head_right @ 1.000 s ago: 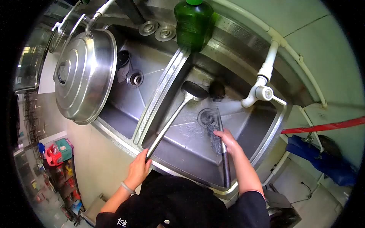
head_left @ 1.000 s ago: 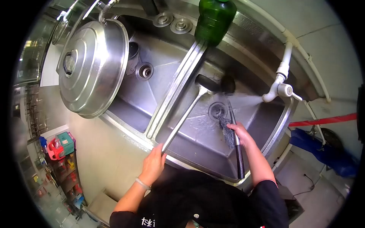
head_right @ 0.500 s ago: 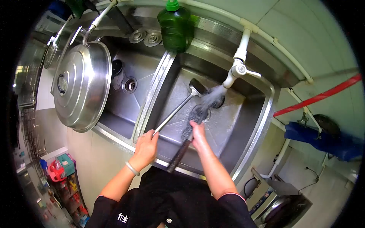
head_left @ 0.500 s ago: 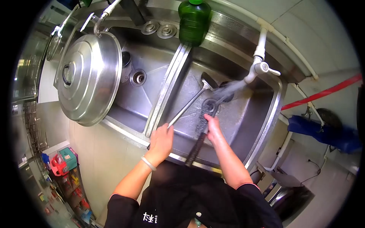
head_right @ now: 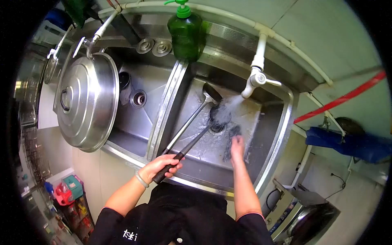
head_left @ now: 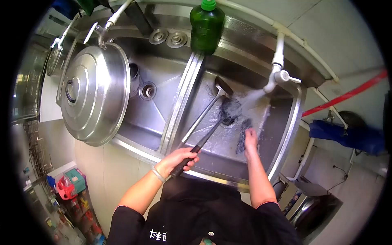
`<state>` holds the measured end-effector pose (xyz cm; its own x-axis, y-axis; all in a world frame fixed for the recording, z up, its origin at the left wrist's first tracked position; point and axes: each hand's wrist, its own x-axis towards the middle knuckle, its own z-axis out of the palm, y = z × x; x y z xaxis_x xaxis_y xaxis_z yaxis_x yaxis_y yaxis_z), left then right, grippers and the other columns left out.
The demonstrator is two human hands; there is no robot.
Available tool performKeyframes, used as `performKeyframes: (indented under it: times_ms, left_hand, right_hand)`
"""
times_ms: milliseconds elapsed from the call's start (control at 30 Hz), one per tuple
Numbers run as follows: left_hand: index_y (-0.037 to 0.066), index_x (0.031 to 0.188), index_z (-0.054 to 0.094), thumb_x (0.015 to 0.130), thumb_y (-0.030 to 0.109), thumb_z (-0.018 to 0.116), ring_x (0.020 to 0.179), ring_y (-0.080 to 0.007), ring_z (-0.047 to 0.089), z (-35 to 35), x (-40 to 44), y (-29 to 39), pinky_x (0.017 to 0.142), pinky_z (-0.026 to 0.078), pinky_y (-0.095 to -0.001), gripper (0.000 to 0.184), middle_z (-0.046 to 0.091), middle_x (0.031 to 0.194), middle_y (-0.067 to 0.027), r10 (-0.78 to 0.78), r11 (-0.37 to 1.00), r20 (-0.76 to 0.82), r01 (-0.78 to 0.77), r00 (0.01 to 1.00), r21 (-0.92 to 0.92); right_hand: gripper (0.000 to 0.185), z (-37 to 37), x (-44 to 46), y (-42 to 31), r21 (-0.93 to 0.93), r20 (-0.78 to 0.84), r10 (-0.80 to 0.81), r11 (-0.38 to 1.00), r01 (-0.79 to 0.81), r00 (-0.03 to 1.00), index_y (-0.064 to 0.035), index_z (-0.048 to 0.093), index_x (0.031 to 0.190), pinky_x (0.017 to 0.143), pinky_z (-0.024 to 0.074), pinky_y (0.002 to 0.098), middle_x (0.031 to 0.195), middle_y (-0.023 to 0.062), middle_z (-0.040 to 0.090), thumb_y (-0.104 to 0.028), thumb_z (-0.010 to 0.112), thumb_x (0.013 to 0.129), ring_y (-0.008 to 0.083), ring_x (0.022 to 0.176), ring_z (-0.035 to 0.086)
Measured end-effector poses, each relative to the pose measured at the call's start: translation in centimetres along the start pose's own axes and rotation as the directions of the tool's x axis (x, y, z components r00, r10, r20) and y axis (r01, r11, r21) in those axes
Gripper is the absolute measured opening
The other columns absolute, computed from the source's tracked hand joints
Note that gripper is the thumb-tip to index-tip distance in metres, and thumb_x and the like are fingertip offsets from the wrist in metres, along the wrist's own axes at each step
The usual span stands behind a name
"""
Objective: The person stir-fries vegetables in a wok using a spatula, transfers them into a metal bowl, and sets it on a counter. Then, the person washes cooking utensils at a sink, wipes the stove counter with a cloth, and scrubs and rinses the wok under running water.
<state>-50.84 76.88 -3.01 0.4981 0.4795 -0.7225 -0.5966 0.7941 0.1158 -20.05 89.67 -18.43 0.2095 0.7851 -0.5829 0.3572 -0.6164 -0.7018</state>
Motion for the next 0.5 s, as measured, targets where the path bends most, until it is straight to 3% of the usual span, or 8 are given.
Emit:
performKeyframes:
  times_ms: [133,233,267,333,367,400,467,500]
  left_hand:
    - [0.004,0.128,0.041,0.098,0.017,0.053,0.054,-0.0071,0.044,1.7,0.3,-0.4,0.041,0.038,-0.0197,0.035,0.049,0.090,-0.0060,-0.066,0.998,-0.057,0.064,0.996,-0.026]
    - [0.007,0.117,0.041,0.098,0.017,0.052,0.052,-0.0066,0.045,3.0,1.0,-1.2,0.040,0.040,-0.0204,0.024,0.048,0.082,-0.0034,-0.076,0.989,-0.156,0.094,0.985,0.112]
    - [0.008,0.116,0.041,0.098,0.016,0.052,0.051,-0.0067,0.044,3.7,1.6,-1.5,0.040,0.040,-0.0207,0.023,0.047,0.081,-0.0027,-0.074,0.985,-0.173,0.099,0.982,0.140]
    - [0.011,0.123,0.039,0.098,0.014,0.050,0.049,-0.0066,0.043,5.2,2.4,-1.2,0.039,0.040,-0.0210,0.027,0.045,0.078,-0.0015,-0.094,0.984,-0.213,0.124,0.972,0.129]
    - [0.011,0.123,0.039,0.098,0.014,0.050,0.049,-0.0066,0.043,4.9,2.4,-1.0,0.039,0.040,-0.0210,0.027,0.045,0.078,-0.0015,-0.107,0.983,-0.223,0.136,0.969,0.121]
    - [0.011,0.127,0.038,0.098,0.014,0.051,0.049,-0.0063,0.043,4.5,2.3,-0.8,0.039,0.039,-0.0209,0.032,0.045,0.077,-0.0013,-0.134,0.987,-0.231,0.150,0.964,0.056]
    - [0.012,0.136,0.034,0.098,0.015,0.051,0.048,-0.0049,0.041,3.4,1.0,-0.5,0.038,0.037,-0.0201,0.042,0.044,0.076,-0.0009,-0.176,0.983,-0.241,0.184,0.954,0.012]
    - [0.012,0.136,0.034,0.098,0.015,0.051,0.048,-0.0049,0.041,3.3,0.5,-0.3,0.038,0.037,-0.0201,0.042,0.044,0.076,-0.0009,-0.178,0.982,-0.241,0.187,0.954,0.014]
  right_hand:
    - [0.031,3.1,6.7,-2.7,-0.425,0.037,-0.490,0.781,0.458,0.871,-0.0024,0.059,0.113,0.093,0.0430,0.0414,0.107,0.0207,0.064,-0.015,0.061,0.085,0.0347,0.105,0.056]
    - [0.024,7.5,13.4,0.7,-0.700,0.108,-0.414,0.614,0.365,0.904,-0.0040,0.063,0.106,0.094,0.0429,0.0423,0.103,0.0173,0.066,-0.009,0.060,0.082,0.0352,0.104,0.055]
    - [0.024,9.2,14.8,1.2,-0.695,0.116,-0.410,0.617,0.368,0.905,-0.0040,0.063,0.106,0.094,0.0429,0.0423,0.103,0.0173,0.066,-0.009,0.060,0.082,0.0352,0.104,0.055]
    - [0.022,13.0,15.3,2.2,-0.481,-0.220,-0.722,0.665,0.571,0.656,-0.0053,0.065,0.103,0.096,0.0436,0.0426,0.106,0.0158,0.066,-0.007,0.058,0.082,0.0355,0.107,0.056]
    - [0.022,13.8,14.9,1.9,-0.480,-0.215,-0.712,0.673,0.563,0.668,-0.0053,0.065,0.103,0.096,0.0436,0.0426,0.106,0.0158,0.066,-0.007,0.058,0.082,0.0355,0.107,0.056]
    - [0.024,14.1,14.1,0.9,-0.445,0.048,-0.722,0.603,0.662,0.690,-0.0047,0.067,0.104,0.096,0.0441,0.0421,0.106,0.0158,0.066,-0.010,0.061,0.081,0.0355,0.105,0.058]
    - [0.029,12.4,13.2,-0.5,-0.360,0.543,-0.624,0.432,0.827,0.562,-0.0050,0.067,0.110,0.099,0.0435,0.0410,0.105,0.0149,0.065,-0.014,0.061,0.083,0.0343,0.108,0.058]
    - [0.029,11.0,14.3,0.8,-0.361,0.540,-0.624,0.434,0.825,0.565,-0.0050,0.067,0.110,0.099,0.0435,0.0410,0.105,0.0149,0.065,-0.014,0.061,0.083,0.0343,0.108,0.058]
